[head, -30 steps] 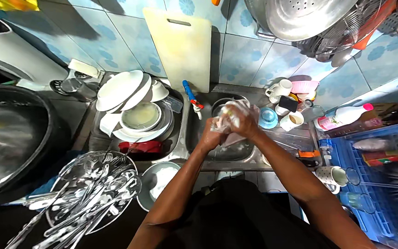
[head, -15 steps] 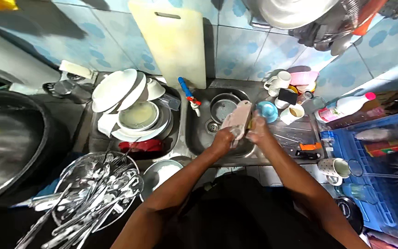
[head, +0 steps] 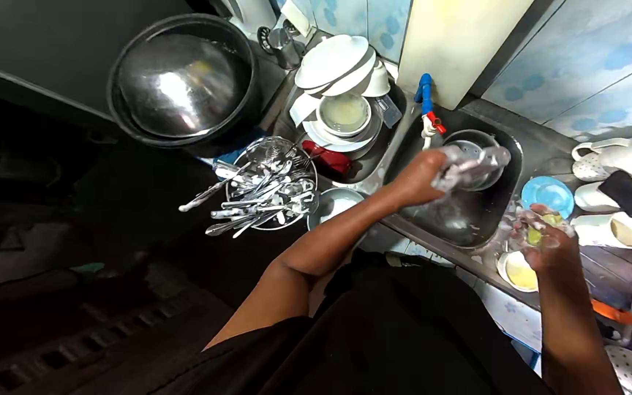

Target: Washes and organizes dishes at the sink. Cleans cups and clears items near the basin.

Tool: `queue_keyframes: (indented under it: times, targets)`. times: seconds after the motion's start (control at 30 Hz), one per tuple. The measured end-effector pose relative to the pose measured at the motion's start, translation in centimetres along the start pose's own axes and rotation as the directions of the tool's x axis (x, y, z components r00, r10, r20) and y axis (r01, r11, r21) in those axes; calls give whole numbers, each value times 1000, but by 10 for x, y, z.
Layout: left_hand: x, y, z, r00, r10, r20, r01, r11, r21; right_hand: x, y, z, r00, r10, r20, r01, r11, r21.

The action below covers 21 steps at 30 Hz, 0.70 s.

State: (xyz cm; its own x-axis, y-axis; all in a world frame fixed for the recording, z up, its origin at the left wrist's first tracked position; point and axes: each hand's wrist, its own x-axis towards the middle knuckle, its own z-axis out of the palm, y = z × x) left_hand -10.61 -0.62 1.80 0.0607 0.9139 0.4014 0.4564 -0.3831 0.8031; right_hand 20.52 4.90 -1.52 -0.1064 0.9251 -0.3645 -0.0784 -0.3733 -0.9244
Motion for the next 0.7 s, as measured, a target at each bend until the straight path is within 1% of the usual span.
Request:
queue_keyframes:
  times: [0.03,0.1,0.2,0.3,0.33,0.37,0.43,0.47,0.5,0.57,0.63,0.7]
  targets:
    - [1,4,-21,997,-22,-72,20,999,-35,2,0,-2,1000,-7,17,8,1000,-3]
    - [-1,16,-60,982,-72,-174,65,997,-47,3,1,-3,1000,-19,1,19,999,-36]
    - [-17,25,-106,934,-147,-326,177,982,66,-2,3,7,999,28,-35,-31,996,-82]
    - [-46,34,-135,857,-227,-462,344,921,185,-5,16,14,985,167,-33,-169,983,-74]
    - [-58,35,-139,837,-253,-485,373,912,169,-7,23,14,977,208,-41,-210,975,-72]
    - [-67,31,-141,818,-281,-503,381,919,106,-10,27,16,973,230,-32,-232,968,-96]
    - [-78,-3,-143,818,-303,-488,289,951,-106,-12,38,14,977,210,38,-202,966,-159]
    - [-81,-22,-142,823,-311,-475,257,950,-176,-10,43,15,979,187,82,-168,965,-201]
    - [-83,-35,-139,828,-305,-471,238,951,-198,-7,44,16,975,170,144,-131,960,-249]
    - [-80,-42,-128,833,-294,-468,228,954,-193,-6,42,21,959,142,245,-57,944,-325]
    - [-73,-40,-110,839,-310,-447,237,948,-212,-8,38,23,948,139,285,-34,938,-345]
    - [-62,-31,-91,860,-313,-403,252,947,-198,-11,38,19,949,145,280,-50,946,-321]
